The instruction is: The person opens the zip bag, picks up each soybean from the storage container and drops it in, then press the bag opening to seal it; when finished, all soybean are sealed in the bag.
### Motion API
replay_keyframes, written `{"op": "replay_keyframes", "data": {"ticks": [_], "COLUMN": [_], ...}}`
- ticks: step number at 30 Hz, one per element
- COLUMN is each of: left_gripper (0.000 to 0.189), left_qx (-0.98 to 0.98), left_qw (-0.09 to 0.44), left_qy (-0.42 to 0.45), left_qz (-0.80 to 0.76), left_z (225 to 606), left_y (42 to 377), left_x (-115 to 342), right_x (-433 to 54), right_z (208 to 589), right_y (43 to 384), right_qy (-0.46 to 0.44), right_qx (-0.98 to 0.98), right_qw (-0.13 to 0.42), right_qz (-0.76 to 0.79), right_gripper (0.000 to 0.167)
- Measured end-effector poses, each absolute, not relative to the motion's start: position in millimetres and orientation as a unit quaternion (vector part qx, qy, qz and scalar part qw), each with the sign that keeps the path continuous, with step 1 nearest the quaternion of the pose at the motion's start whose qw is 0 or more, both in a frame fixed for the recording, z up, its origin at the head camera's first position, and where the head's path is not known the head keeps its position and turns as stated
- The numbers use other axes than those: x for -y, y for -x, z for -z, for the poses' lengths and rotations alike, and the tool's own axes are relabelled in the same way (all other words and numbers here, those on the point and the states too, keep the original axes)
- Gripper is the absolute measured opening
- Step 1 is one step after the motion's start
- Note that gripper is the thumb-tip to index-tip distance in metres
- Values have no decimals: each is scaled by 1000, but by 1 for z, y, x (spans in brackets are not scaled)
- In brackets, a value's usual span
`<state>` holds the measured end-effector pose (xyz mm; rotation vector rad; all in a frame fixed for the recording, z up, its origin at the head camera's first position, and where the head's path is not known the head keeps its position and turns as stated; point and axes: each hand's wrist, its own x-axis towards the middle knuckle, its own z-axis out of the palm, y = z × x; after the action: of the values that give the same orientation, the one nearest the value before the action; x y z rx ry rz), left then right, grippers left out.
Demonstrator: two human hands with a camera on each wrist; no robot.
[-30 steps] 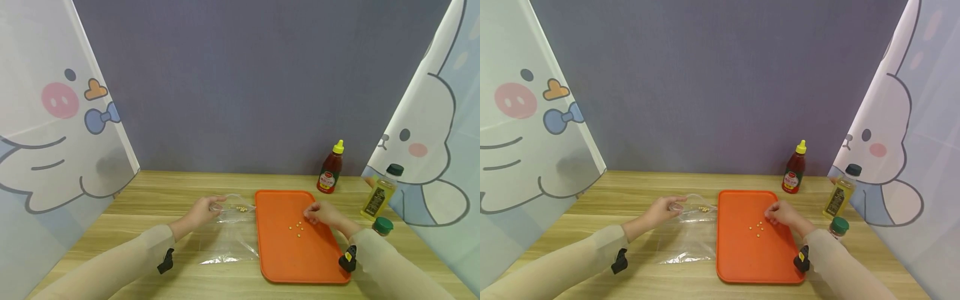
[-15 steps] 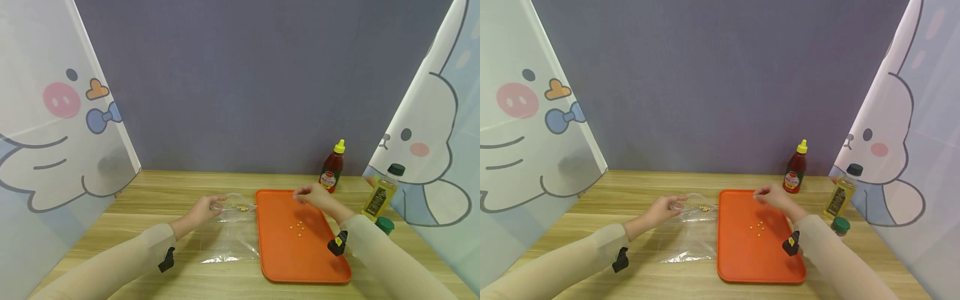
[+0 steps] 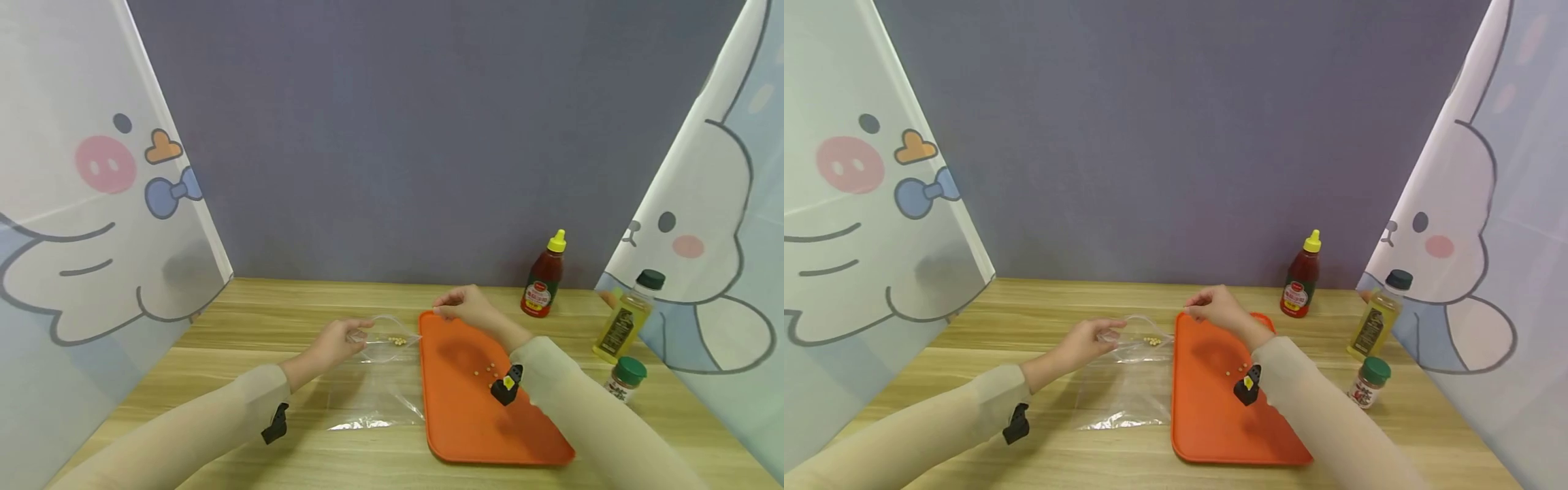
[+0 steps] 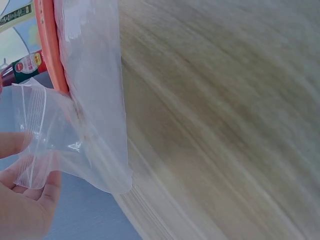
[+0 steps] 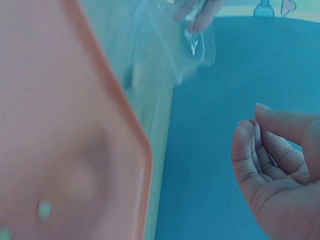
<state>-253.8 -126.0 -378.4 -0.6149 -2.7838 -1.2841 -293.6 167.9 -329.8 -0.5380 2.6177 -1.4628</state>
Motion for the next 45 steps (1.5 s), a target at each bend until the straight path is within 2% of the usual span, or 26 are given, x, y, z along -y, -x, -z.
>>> {"op": "replay_keyframes", "data": {"ticks": [12,23,34,45], "left_gripper": [42,39,40,41], "left_qx": [893,894,889,896], "left_qw": [16,37,52,72], "left_qy": [202,201,218,211], "left_qz": [403,398,400,384], "left_z": [379,377,380,382], "left_y": [255,255,257,255], "left_x": [124,120,120,123], "right_x": [-109,-80,-78,-108], "right_z": [339,342,347,340], "right_y": [295,295,292,294], "right_qy": [196,196,190,160], "right_qx": [-827,-839,-847,-849], "right_qw": [60,35,26,19], "right_qz": [524,507,495,503], "right_gripper": [21,13,13,17]}}
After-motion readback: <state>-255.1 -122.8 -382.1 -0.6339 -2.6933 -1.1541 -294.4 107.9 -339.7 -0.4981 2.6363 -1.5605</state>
